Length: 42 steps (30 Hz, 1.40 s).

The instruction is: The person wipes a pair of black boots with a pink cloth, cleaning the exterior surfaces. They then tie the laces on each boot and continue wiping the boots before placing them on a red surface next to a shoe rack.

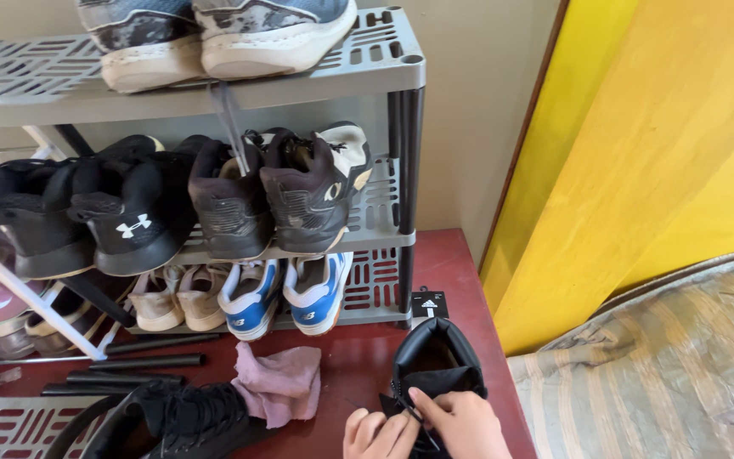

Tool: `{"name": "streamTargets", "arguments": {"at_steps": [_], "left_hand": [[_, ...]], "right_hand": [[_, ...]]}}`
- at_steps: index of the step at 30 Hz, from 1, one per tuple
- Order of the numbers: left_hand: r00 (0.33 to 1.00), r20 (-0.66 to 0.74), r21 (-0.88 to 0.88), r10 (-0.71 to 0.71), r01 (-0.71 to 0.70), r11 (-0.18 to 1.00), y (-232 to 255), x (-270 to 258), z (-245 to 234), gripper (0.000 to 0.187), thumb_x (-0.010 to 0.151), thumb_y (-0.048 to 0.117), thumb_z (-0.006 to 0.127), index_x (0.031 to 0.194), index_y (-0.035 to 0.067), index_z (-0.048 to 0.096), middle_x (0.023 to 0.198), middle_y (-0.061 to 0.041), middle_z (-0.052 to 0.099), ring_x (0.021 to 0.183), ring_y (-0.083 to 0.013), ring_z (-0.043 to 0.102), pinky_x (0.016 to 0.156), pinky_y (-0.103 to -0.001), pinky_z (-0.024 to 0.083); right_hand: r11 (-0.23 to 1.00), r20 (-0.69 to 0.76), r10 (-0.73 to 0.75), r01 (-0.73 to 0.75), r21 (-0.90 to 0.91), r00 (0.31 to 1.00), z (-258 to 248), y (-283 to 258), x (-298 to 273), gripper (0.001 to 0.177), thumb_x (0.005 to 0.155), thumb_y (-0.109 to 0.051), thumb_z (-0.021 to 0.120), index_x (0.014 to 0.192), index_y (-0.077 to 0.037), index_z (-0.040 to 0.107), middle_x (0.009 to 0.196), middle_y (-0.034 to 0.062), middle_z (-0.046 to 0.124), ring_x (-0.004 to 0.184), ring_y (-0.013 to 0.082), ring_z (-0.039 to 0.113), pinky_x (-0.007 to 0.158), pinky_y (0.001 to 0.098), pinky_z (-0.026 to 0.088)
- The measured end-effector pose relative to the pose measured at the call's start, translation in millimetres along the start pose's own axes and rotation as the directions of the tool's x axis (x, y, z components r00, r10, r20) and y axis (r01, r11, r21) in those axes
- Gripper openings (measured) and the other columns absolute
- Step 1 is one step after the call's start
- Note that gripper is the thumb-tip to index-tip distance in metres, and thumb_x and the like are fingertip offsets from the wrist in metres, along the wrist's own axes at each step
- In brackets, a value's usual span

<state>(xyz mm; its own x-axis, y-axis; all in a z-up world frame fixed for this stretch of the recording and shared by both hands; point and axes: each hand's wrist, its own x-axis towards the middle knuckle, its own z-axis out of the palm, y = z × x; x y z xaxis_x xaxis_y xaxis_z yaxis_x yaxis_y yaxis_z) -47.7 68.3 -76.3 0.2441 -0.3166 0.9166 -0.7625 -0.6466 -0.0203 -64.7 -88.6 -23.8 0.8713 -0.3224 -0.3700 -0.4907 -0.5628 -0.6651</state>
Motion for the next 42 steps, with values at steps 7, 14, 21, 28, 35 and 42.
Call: {"name": "streamTargets", "arguments": {"at_steps": [7, 14, 21, 28, 35, 42], "left_hand": [[0.998, -0.033, 0.063, 0.045, -0.043, 0.997, -1.4, -7.7, 5.5, 0.016, 0.069, 0.016, 0.078, 0.085, 0.017, 0.074, 0.081, 0.008, 0.064, 0.070, -0.0124, 0.052, 0.073, -0.029, 0.045], [0.990, -0.065, 0.057, 0.124, -0.120, 0.991, -1.6, -21.7, 10.4, 0.013, 0.074, 0.010, 0.078, 0.084, 0.017, 0.073, 0.085, 0.005, 0.067, 0.070, -0.0130, 0.053, 0.073, -0.029, 0.046], [0.996, 0.055, 0.065, 0.074, -0.078, 0.995, 1.3, -15.4, -1.7, 0.013, 0.073, 0.014, 0.078, 0.085, 0.015, 0.073, 0.081, 0.005, 0.064, 0.072, -0.0150, 0.054, 0.076, -0.033, 0.047], [0.977, 0.109, -0.130, -0.183, 0.197, 0.972, 8.9, 3.5, -16.0, 0.016, 0.079, 0.020, 0.082, 0.090, 0.013, 0.074, 0.079, 0.002, 0.060, 0.074, -0.0178, 0.056, 0.079, -0.037, 0.047], [0.684, 0.478, -0.444, -0.551, 0.729, 0.520, 20.8, 11.4, -19.8, 0.007, 0.089, 0.000, 0.065, 0.096, 0.001, 0.066, 0.091, -0.012, 0.064, 0.085, -0.0291, 0.067, 0.076, -0.036, 0.055], [0.418, 0.722, -0.369, -0.552, 0.907, 0.203, 16.5, 35.8, -31.0, 0.009, 0.092, 0.005, 0.065, 0.097, 0.000, 0.070, 0.087, -0.008, 0.064, 0.065, -0.0170, 0.057, 0.061, -0.028, 0.047]], "right_hand": [[0.969, -0.043, 0.000, 0.011, 0.249, 0.999, -3.8, 3.3, 2.6, 0.038, 0.076, -0.043, 0.076, 0.080, -0.007, 0.084, 0.073, 0.0093, 0.082, 0.074, 0.0165, 0.080, 0.075, 0.0297, 0.058], [0.991, 0.046, 0.048, -0.054, 0.119, 0.998, -2.4, -2.5, -0.3, 0.033, 0.082, -0.038, 0.077, 0.090, -0.006, 0.082, 0.079, 0.0110, 0.079, 0.078, 0.0177, 0.075, 0.078, 0.0292, 0.056], [0.915, -0.060, -0.054, 0.074, 0.397, 0.997, 17.6, 29.8, 16.1, 0.023, 0.081, -0.021, 0.077, 0.096, -0.004, 0.080, 0.082, 0.0075, 0.081, 0.080, 0.0174, 0.073, 0.078, 0.0287, 0.056], [0.832, -0.302, -0.117, 0.259, 0.490, 0.946, 23.6, 37.5, 5.2, 0.019, 0.089, -0.016, 0.067, 0.101, -0.001, 0.069, 0.084, 0.0084, 0.080, 0.085, 0.0115, 0.073, 0.083, 0.0269, 0.052], [0.472, -0.422, -0.090, 0.412, 0.780, 0.902, 24.9, 44.2, -22.6, 0.016, 0.094, -0.007, 0.059, 0.108, 0.001, 0.060, 0.103, 0.0115, 0.075, 0.099, 0.0111, 0.066, 0.093, 0.0266, 0.048], [0.400, -0.320, -0.038, 0.308, 0.863, 0.947, 23.1, 66.1, -32.4, 0.015, 0.093, -0.001, 0.063, 0.108, 0.003, 0.062, 0.105, 0.0158, 0.074, 0.096, 0.0146, 0.065, 0.090, 0.0287, 0.049]]}}
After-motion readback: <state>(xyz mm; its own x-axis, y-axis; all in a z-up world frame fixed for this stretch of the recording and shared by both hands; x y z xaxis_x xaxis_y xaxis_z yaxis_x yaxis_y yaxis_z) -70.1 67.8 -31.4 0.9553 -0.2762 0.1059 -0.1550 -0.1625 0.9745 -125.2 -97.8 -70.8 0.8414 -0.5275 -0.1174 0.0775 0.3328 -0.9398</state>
